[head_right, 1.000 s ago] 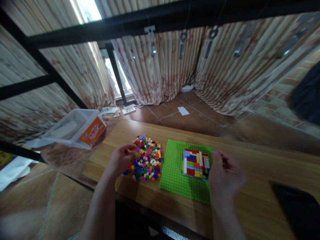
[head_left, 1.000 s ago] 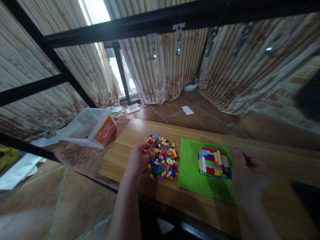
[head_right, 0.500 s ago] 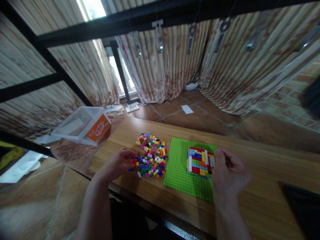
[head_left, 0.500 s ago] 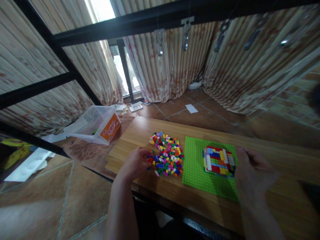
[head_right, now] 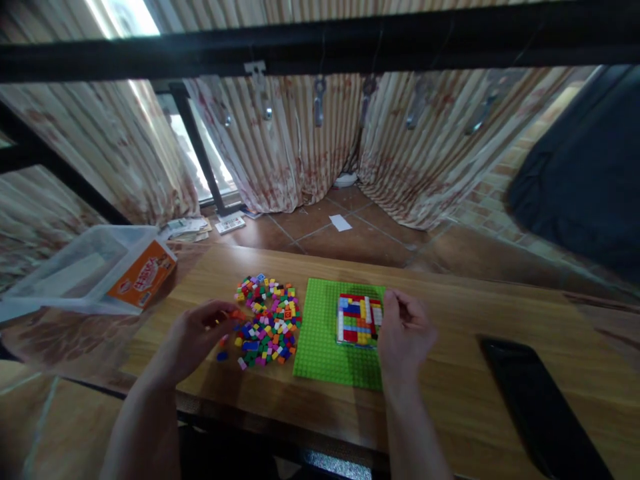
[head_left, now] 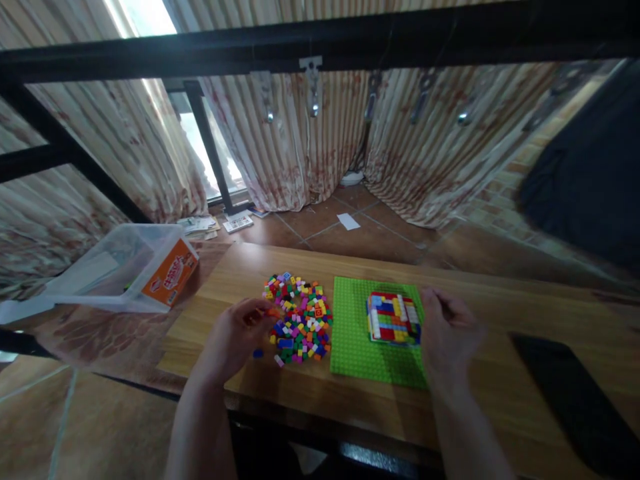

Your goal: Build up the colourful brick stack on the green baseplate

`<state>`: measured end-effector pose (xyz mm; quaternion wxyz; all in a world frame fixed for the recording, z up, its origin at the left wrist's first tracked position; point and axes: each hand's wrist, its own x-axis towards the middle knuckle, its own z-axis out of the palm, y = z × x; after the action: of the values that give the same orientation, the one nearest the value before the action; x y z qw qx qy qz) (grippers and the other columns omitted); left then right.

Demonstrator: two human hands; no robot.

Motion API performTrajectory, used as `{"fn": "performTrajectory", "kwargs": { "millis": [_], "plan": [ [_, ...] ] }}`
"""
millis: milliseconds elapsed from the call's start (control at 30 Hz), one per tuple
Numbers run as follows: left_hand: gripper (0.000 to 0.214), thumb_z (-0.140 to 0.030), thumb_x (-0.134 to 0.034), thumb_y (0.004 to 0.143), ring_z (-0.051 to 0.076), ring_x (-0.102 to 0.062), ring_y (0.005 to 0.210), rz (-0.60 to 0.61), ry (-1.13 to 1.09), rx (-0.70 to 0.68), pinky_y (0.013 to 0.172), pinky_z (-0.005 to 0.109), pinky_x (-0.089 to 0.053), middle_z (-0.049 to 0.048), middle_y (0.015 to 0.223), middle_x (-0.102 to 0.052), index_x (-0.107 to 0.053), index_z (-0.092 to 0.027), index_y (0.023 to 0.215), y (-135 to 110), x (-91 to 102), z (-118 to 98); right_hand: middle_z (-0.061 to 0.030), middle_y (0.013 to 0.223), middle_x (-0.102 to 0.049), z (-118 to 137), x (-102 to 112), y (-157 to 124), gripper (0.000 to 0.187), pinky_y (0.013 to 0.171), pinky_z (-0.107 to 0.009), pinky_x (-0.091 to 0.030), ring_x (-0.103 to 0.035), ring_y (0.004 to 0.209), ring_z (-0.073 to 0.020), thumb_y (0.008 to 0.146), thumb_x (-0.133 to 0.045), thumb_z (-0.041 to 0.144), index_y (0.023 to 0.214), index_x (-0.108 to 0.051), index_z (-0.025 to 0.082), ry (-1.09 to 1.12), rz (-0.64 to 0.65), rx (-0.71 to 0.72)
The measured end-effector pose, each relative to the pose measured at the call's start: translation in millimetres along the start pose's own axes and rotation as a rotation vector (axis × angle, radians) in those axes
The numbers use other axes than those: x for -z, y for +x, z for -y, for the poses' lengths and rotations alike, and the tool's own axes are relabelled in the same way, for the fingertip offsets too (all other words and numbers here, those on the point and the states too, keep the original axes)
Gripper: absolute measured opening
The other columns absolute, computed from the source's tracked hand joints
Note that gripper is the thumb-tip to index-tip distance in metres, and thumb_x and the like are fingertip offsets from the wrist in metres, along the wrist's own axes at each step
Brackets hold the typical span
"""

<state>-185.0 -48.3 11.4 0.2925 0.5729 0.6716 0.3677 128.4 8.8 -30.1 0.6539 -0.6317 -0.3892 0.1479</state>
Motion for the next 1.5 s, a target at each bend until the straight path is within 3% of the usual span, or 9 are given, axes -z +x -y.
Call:
{"fn": "performTrajectory", "kwargs": {
  "millis": [100, 267, 367, 633, 733, 833, 1033, 1233, 1500],
  "plan": [
    [0.020, -0.033, -0.071, 0.076, 0.016, -0.062, 0.072, -0.003, -0.267, -0.077, 0.066, 0.025, -0.048, 0.0024, 0.080, -0.071, -0.074, -0.019, 0.090, 0.6, -24.7, -14.2, -0.0042, 0.080, -0.070, 16.8, 0.8, -7.1, 0.025, 0.070, -0.034, -0.053, -0.065, 0.073, -0.0189, 0.080, -0.069, 0.043, 0.083, -0.073, 0.019, 0.073, 0.105, 0.026],
    [0.016, -0.027, -0.069, 0.081, 0.017, -0.065, 0.080, -0.011, -0.407, -0.233, 0.073, 0.027, -0.052, 0.0048, 0.088, -0.074, -0.076, -0.019, 0.093, -1.3, -73.1, -41.5, -0.0025, 0.087, -0.072, 52.3, 1.0, -25.3, 0.023, 0.067, -0.030, -0.053, -0.065, 0.075, -0.0170, 0.085, -0.066, 0.043, 0.096, -0.074, 0.025, 0.138, 0.624, 0.038],
    [0.016, -0.026, -0.069, 0.083, 0.015, -0.065, 0.078, -0.024, -0.445, -0.295, 0.072, 0.026, -0.052, 0.0036, 0.087, -0.073, -0.076, -0.022, 0.096, -2.6, -88.7, -52.1, -0.0017, 0.090, -0.073, 65.6, 1.1, -34.1, 0.023, 0.068, -0.030, -0.051, -0.064, 0.076, -0.0163, 0.086, -0.067, 0.041, 0.103, -0.073, 0.027, 0.099, 0.777, 0.098],
    [0.017, -0.021, -0.062, 0.088, 0.017, -0.068, 0.088, -0.181, -0.205, -0.552, 0.081, 0.030, -0.056, 0.0059, 0.095, -0.074, -0.076, -0.025, 0.095, -8.5, -106.8, -72.5, -0.0009, 0.083, -0.070, 67.2, -2.6, -40.5, 0.021, 0.069, -0.030, -0.051, -0.061, 0.073, -0.0158, 0.079, -0.073, 0.037, 0.095, -0.072, 0.023, 0.068, 0.691, 0.091],
    [0.017, -0.017, -0.062, 0.087, 0.017, -0.068, 0.089, -0.177, -0.188, -0.596, 0.081, 0.029, -0.055, 0.0064, 0.098, -0.073, -0.075, -0.024, 0.097, -8.0, -112.8, -73.0, -0.0009, 0.083, -0.071, 62.5, 0.1, -33.8, 0.021, 0.069, -0.030, -0.053, -0.063, 0.074, -0.0159, 0.078, -0.073, 0.034, 0.096, -0.072, 0.023, 0.104, 0.759, 0.043],
    [0.024, -0.014, -0.063, 0.086, 0.017, -0.067, 0.088, -0.083, -0.158, -0.570, 0.080, 0.028, -0.055, 0.0058, 0.097, -0.072, -0.071, -0.022, 0.107, -5.4, -114.6, -67.3, -0.0020, 0.085, -0.073, 52.6, 7.1, -20.3, 0.024, 0.071, -0.031, -0.054, -0.066, 0.075, -0.0175, 0.078, -0.072, 0.035, 0.098, -0.072, 0.023, 0.091, 0.791, 0.002],
    [0.019, -0.014, -0.059, 0.088, 0.016, -0.067, 0.083, -0.010, -0.058, -0.458, 0.079, 0.028, -0.053, 0.0045, 0.093, -0.072, -0.069, -0.020, 0.103, 0.4, -108.5, -53.0, -0.0057, 0.100, -0.074, 20.6, 24.8, 12.3, 0.027, 0.093, -0.045, -0.050, -0.066, 0.095, -0.0241, 0.078, -0.070, 0.041, 0.100, -0.074, 0.025, -0.181, 0.557, 0.121],
    [0.015, -0.017, -0.055, 0.090, 0.016, -0.067, 0.083, -0.016, -0.107, -0.402, 0.076, 0.026, -0.051, 0.0041, 0.089, -0.072, -0.069, -0.019, 0.096, 1.7, -109.4, -53.9, -0.0073, 0.125, -0.064, 0.1, 18.7, 13.9, 0.026, 0.105, -0.051, -0.040, -0.058, 0.117, -0.0271, 0.076, -0.072, 0.044, 0.096, -0.077, 0.028, -0.120, 0.624, 0.143],
    [0.014, -0.017, -0.054, 0.091, 0.015, -0.067, 0.082, -0.006, -0.095, -0.393, 0.076, 0.026, -0.050, 0.0037, 0.089, -0.072, -0.068, -0.019, 0.094, 2.5, -110.7, -49.5, -0.0090, 0.123, -0.062, -5.5, 13.4, 12.3, 0.024, 0.104, -0.053, -0.041, -0.056, 0.119, -0.0291, 0.076, -0.072, 0.041, 0.094, -0.077, 0.027, -0.178, 0.634, 0.137]
  ]
}}
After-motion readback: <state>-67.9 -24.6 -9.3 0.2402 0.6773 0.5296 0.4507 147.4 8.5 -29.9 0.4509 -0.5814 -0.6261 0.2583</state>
